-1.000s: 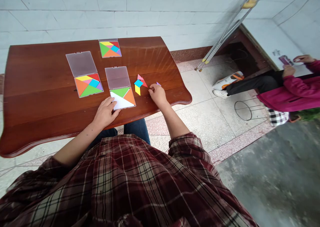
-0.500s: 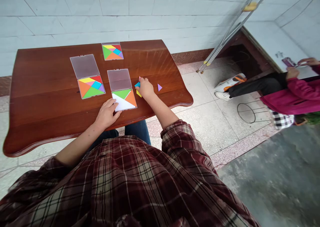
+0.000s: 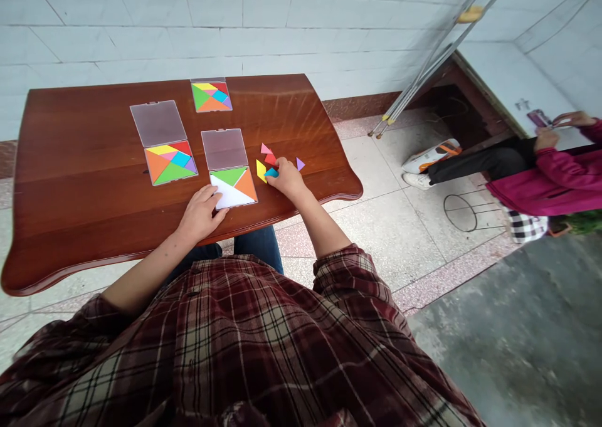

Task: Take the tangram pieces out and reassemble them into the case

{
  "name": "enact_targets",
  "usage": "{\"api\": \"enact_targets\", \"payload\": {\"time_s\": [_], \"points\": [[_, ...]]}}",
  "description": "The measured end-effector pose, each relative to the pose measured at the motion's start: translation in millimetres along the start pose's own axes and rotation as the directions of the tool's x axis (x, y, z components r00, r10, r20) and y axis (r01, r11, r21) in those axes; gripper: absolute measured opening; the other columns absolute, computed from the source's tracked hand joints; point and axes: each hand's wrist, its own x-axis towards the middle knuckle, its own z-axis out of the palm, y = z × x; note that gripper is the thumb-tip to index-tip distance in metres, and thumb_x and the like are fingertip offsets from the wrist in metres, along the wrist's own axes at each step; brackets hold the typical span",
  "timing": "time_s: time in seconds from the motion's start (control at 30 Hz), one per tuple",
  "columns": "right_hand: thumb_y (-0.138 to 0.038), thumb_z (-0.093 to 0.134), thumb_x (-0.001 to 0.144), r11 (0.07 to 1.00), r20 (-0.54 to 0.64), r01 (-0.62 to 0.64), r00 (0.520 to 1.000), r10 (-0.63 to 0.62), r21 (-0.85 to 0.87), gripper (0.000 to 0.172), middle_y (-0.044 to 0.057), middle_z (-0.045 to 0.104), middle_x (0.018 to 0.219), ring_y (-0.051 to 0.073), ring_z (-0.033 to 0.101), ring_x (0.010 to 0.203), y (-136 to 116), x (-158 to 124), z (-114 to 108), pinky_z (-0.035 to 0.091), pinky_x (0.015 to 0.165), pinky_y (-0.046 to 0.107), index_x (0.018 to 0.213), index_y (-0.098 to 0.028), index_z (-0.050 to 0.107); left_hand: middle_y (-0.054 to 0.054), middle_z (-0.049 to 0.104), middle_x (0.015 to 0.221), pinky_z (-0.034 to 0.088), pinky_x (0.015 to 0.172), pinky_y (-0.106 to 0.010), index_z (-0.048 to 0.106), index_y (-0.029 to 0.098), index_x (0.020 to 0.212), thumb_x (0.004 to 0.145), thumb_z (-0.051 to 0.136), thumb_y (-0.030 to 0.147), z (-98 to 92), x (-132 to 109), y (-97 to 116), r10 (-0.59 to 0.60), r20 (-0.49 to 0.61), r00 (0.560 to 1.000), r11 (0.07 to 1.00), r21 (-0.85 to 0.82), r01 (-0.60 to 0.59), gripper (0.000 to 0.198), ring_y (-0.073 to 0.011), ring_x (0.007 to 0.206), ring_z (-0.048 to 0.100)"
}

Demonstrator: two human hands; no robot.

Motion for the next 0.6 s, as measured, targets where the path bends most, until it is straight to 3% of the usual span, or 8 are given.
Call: {"api": "enact_targets", "payload": {"time_s": [0.13, 0.3, 0.47, 0.6], "points": [[-0.032, 0.073, 0.071, 0.999, 0.019, 0.005, 1.000, -0.004, -0.033, 0.041, 0.009, 0.065, 0.102, 0.022, 0.062, 0.092, 11, -1, -8, 0.047, 0.083, 0.035, 0.106, -0.017, 0.058, -0.019, 0.055, 0.137, 0.035, 0.117, -0.051, 0.063, 0.010, 0.117, 0.091, 0.048, 0.037, -1.3, 0, 1, -0.003, 0.002, 1.000, 1.000, -0.003, 0.003, 0.041, -0.0343, 0.135, 0.045], [-0.033, 0.065, 0.080, 0.997, -0.111, -0.005, 0.994, -0.003, -0.079, 0.024, 0.012, 0.066, 0.105, 0.023, 0.062, 0.093, -3, 18, -9, 0.047, 0.084, 0.037, 0.098, -0.017, 0.061, -0.017, 0.056, 0.137, 0.036, 0.115, -0.054, 0.063, 0.014, 0.117, 0.091, 0.049, 0.037, -2.8, 0, 2, 0.001, -0.007, 1.000, 1.000, -0.006, -0.001, 0.038, -0.0341, 0.134, 0.046], [-0.034, 0.068, 0.081, 0.992, -0.129, -0.099, 0.988, 0.088, -0.075, 0.031, 0.016, 0.067, 0.107, 0.028, 0.063, 0.097, -19, 43, 1, 0.049, 0.086, 0.041, 0.104, -0.015, 0.061, -0.019, 0.054, 0.138, 0.035, 0.116, -0.053, 0.062, 0.011, 0.118, 0.091, 0.047, 0.037, -2.7, 0, 2, -0.018, 0.019, 1.000, 1.000, -0.009, 0.018, 0.040, -0.0347, 0.136, 0.044], [-0.029, 0.071, 0.078, 0.989, -0.123, -0.115, 0.987, 0.104, -0.090, 0.030, 0.014, 0.068, 0.098, 0.028, 0.064, 0.095, -14, 55, 5, 0.050, 0.083, 0.039, 0.102, -0.014, 0.061, -0.019, 0.054, 0.139, 0.034, 0.117, -0.053, 0.062, 0.010, 0.119, 0.091, 0.048, 0.037, -1.0, 0, 1, -0.009, 0.012, 1.000, 1.000, -0.019, 0.009, 0.041, -0.0347, 0.137, 0.043]]}}
